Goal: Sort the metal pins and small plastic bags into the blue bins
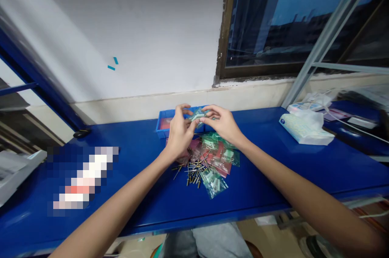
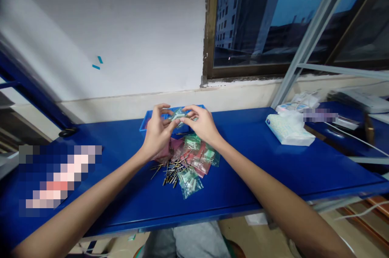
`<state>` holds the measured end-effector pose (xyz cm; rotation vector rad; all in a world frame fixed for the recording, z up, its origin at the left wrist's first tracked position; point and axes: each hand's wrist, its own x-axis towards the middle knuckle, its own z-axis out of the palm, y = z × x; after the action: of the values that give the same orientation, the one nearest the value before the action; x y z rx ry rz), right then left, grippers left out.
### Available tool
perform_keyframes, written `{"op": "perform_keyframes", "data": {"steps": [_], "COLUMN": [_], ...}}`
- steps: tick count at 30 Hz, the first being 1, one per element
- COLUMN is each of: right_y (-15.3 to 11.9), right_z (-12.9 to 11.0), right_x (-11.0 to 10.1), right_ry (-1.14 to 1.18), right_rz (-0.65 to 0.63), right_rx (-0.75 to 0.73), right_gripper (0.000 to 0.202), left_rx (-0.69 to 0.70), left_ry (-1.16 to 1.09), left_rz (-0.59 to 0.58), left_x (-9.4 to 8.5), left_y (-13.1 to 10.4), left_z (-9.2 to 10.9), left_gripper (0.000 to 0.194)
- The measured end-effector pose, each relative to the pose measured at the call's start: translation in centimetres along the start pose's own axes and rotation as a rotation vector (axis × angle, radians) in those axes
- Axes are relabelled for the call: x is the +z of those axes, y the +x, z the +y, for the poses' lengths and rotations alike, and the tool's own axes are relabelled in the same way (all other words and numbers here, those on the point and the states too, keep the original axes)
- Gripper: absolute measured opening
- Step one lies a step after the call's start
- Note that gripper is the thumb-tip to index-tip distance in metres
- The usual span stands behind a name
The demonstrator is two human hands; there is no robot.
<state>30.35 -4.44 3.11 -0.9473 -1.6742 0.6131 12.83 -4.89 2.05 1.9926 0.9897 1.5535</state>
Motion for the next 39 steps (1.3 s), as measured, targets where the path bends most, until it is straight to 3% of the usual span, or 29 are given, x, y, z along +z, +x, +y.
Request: {"op": "perform_keyframes", "data": {"steps": [4, 7, 12, 15, 20, 25, 30, 33, 36, 39], "right_y": [1.7, 2.3, 2.2, 2.0, 2.0, 1.8, 1.0, 0.0, -1.2, -2.3], "right_z": [2.0, 4.1, 6.8, 7.3, 7.2, 6.6, 4.1, 2.3, 1.0, 0.5], "right_x": [-2.7, -4.0, -4.2, -4.0, -3.9, -3.6, -2.5, -1.1, 0.7, 2.1], "right_ry": [-0.039, -0.243, -0.634, -0.665, -0.705, -0.709, -0.664, -0.620, -0.628, -0.665], "right_rz": [0.109, 0.180, 0.137, 0.117, 0.051, 0.141, 0.131, -0.004, -0.245, -0.463], "right_rx": [0.032, 0.042, 0.073, 0.061, 0.008, -0.063, -0.233, -0.321, -0.405, -0.456], "right_gripper": [0.019, 0.012, 0.006, 0.014, 0.013, 0.017, 0.021, 0.022, 0.026, 0.029], "left_rx": [0.106, 0.106, 0.121, 0.121, 0.131, 0.264, 0.318, 0.212, 0.058, 0.012], "left_ry": [0.134, 0.222, 0.524, 0.653, 0.646, 0.572, 0.525, 0.510, 0.471, 0.507], "left_rz": [-0.148, -0.257, -0.396, -0.449, -0.514, -0.383, -0.301, -0.281, -0.459, -0.604], "left_x": [2.5, 4.5, 6.4, 6.7, 6.4, 3.4, -3.2, -7.0, -9.5, -10.5], "left_y": [5.4, 8.0, 8.4, 8.3, 8.9, 7.0, 2.7, 1.2, 0.9, 0.9], "left_z": [-1.0, -2.3, -4.0, -4.4, -4.4, -2.6, -0.8, -0.9, -1.6, -2.6], "left_gripper": [0.027, 0.024, 0.023, 0.018, 0.020, 0.026, 0.030, 0.027, 0.026, 0.021]}}
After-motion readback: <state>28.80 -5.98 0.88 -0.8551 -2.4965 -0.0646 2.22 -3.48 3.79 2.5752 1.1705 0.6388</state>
